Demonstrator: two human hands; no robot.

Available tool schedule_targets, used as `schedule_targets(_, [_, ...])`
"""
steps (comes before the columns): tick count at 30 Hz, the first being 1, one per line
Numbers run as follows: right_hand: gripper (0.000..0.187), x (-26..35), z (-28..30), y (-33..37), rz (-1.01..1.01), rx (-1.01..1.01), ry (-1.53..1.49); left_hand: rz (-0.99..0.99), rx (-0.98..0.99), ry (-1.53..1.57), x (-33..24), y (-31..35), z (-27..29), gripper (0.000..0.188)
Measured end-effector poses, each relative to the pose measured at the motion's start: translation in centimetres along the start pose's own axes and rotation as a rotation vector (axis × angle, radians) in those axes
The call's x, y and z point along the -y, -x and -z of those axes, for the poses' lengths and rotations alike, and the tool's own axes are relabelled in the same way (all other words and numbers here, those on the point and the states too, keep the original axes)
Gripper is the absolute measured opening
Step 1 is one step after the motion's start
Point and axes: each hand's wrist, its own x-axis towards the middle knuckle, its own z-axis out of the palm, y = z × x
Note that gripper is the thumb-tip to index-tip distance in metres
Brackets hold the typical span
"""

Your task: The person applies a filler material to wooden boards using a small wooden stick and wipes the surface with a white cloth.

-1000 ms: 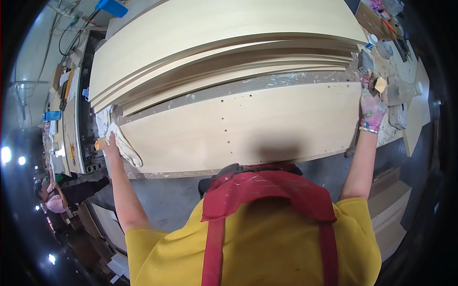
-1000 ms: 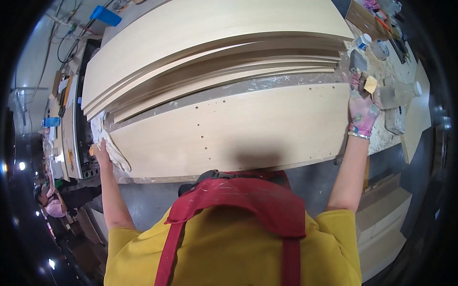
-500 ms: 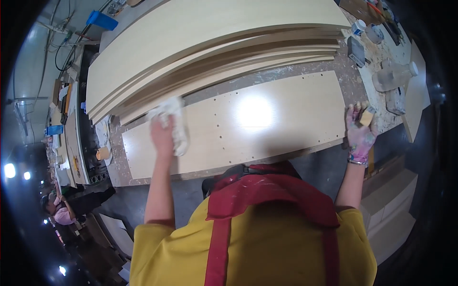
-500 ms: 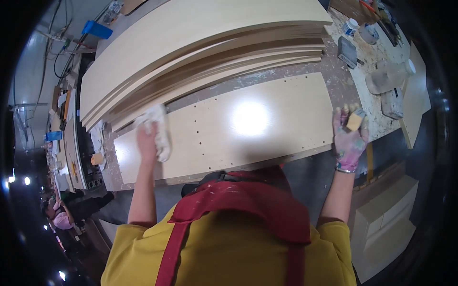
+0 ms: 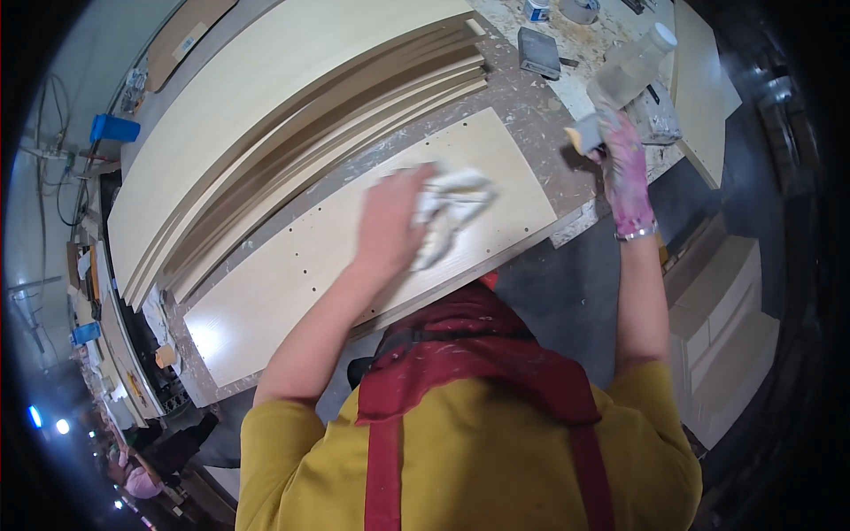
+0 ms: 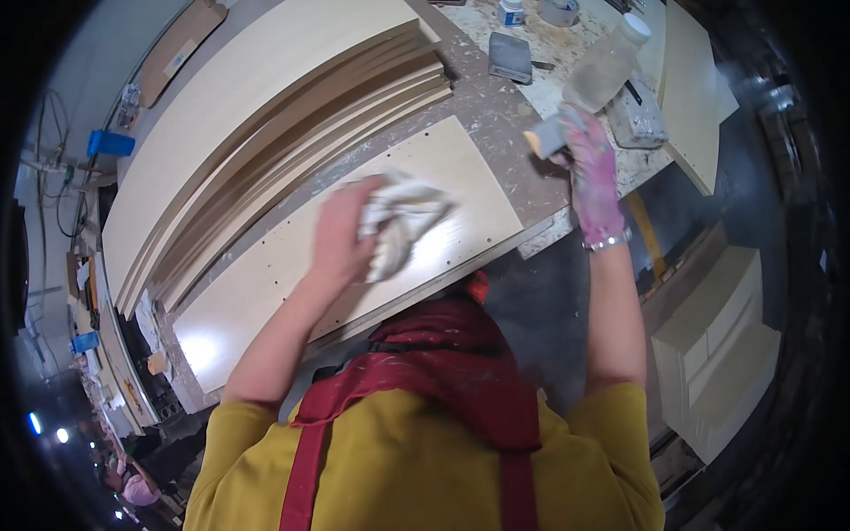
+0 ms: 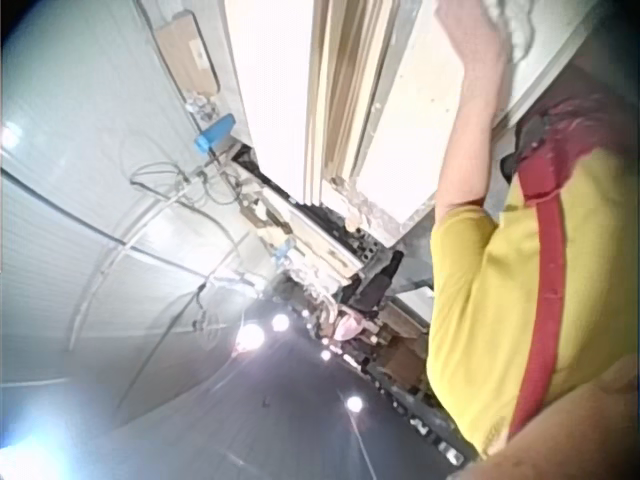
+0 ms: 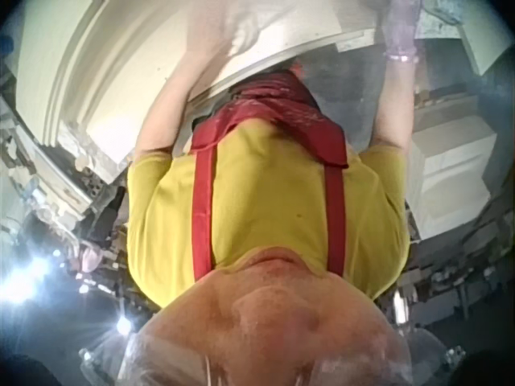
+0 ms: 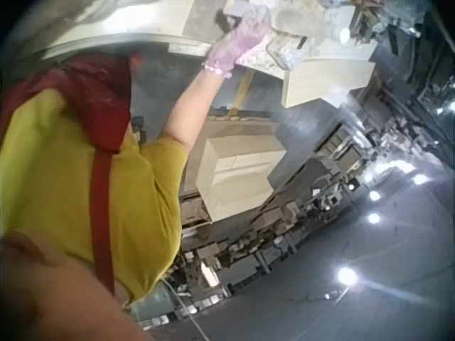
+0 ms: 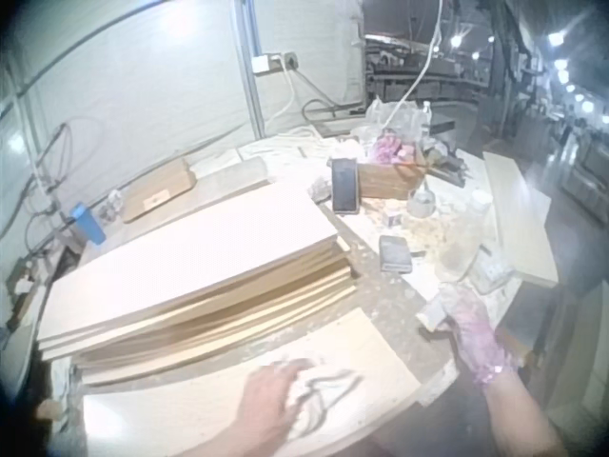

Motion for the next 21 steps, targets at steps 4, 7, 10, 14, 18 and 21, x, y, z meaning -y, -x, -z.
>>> schedule_targets(4, [0.042,-1.2,-3.0,-4.1,0.206,0.196,0.643,0.338,0.093,-0.301,2.0,6.0,2.3,0.07])
schedule_targets(7, [0.047,-3.3,-5.1,-6.9,0.23,0.213,0.723,0.36,0.097,-0.375,1.5,7.4,0.8,0.07])
schedule_targets(10, [0.048,-4.4,-6.2,-8.4,0.274,0.208,0.836,0.335,0.021,-0.401,1.8,7.6,0.2,0.069])
schedule_targets(14, [0.045,-6.0,-6.4,-8.9,0.388,0.268,0.95,0.317,0.0,-0.398,2.1,7.4,0.1,0.066])
schedule_targets(18, [0.043,-5.1,-6.2,-8.1,0.287,0.249,1.04,0.326,-0.013,-0.401,2.2,7.8,0.3,0.064])
schedule_targets(21, [0.043,-5.7,-6.3,-8.5,0.313,0.165,0.9,0.322,0.029,-0.419,2.1,7.6,0.2,0.067])
